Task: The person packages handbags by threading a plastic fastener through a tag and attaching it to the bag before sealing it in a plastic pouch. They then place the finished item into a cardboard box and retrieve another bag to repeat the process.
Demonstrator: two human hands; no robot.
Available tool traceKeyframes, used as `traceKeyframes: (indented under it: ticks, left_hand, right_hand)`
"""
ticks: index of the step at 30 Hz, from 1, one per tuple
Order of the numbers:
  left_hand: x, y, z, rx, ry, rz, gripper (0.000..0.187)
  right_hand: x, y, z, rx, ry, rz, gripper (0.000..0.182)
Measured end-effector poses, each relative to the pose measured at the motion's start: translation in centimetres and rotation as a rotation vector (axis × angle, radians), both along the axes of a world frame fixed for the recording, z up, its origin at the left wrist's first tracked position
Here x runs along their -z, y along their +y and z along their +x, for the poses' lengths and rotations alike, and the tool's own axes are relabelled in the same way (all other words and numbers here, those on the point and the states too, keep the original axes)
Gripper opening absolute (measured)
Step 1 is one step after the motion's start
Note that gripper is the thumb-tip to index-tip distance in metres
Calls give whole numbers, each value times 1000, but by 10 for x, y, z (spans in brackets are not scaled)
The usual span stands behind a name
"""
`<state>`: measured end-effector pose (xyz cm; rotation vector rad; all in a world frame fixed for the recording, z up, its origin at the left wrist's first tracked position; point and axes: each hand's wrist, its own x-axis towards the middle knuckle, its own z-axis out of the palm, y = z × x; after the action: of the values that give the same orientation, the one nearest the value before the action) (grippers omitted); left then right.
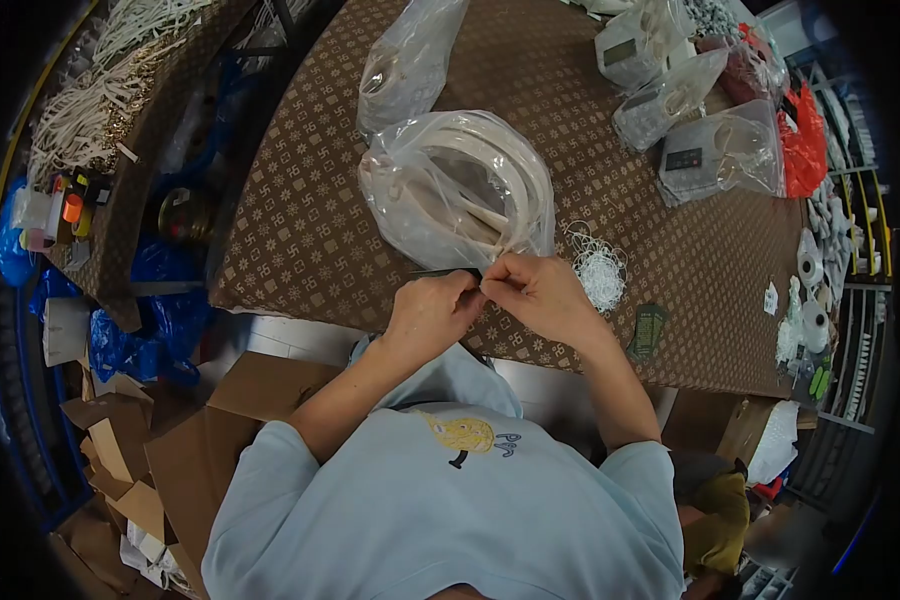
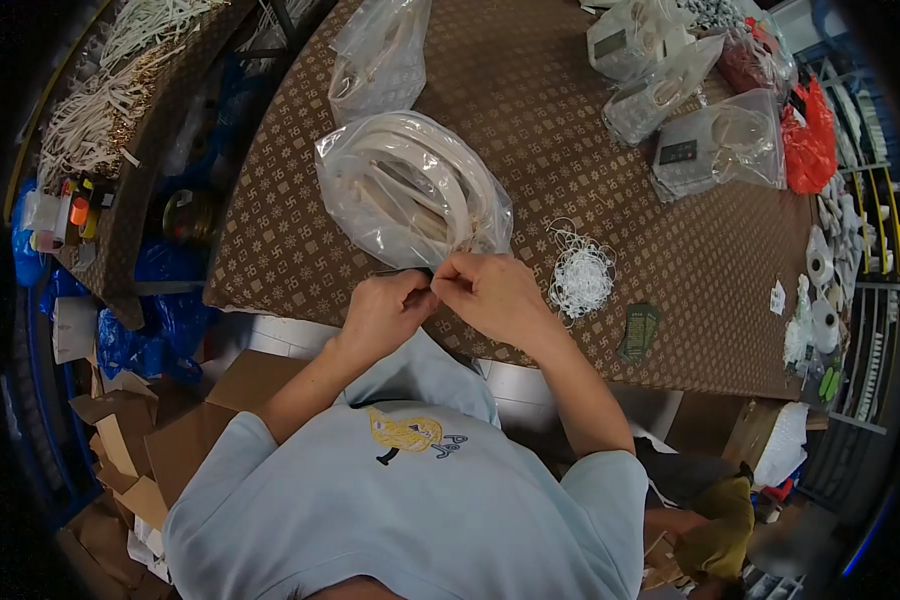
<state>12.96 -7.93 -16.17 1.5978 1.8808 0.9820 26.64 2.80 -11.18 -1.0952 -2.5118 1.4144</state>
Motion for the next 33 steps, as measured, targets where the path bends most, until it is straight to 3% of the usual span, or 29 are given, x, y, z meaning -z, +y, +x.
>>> traceKeyframes:
  ticks: [2,4,5,7,14,26,29,31,33]
  left_hand:
    - [-1,-1,-4,27,-63,-71,16]
    - [3,-5,-9,46,-962,-327,15]
    - [5,-7,-10,42,-961,-328,15]
    - [10,-10,-11,98,-1163,-260,19]
    - [7,-11,-8,30,-1260,-191,24]
    - [3,-10,-5,34,-1036,-90,20]
    - [-4,-9,-6,26,-953,-99,19]
    - [-13,-7,-10,64,-611,-119,16]
    - [-10,-7,-9,38,-719,-94,16]
  right_hand:
    - [-1,0,1,-7,5,-2,17]
    - [-7,-2,3,-59,32,146,13]
    - [-8,-4,3,-61,34,144,13]
    - [-8,-5,4,-134,154,392,9]
    - [-5,2,5,-164,248,353,6]
    - [-8,1,4,-126,197,288,10]
    - [-12,-5,2,-150,168,395,10]
    - [-14,-13,-1,-170,159,643,8]
    - [-15,-19,0,-194,183,705,12]
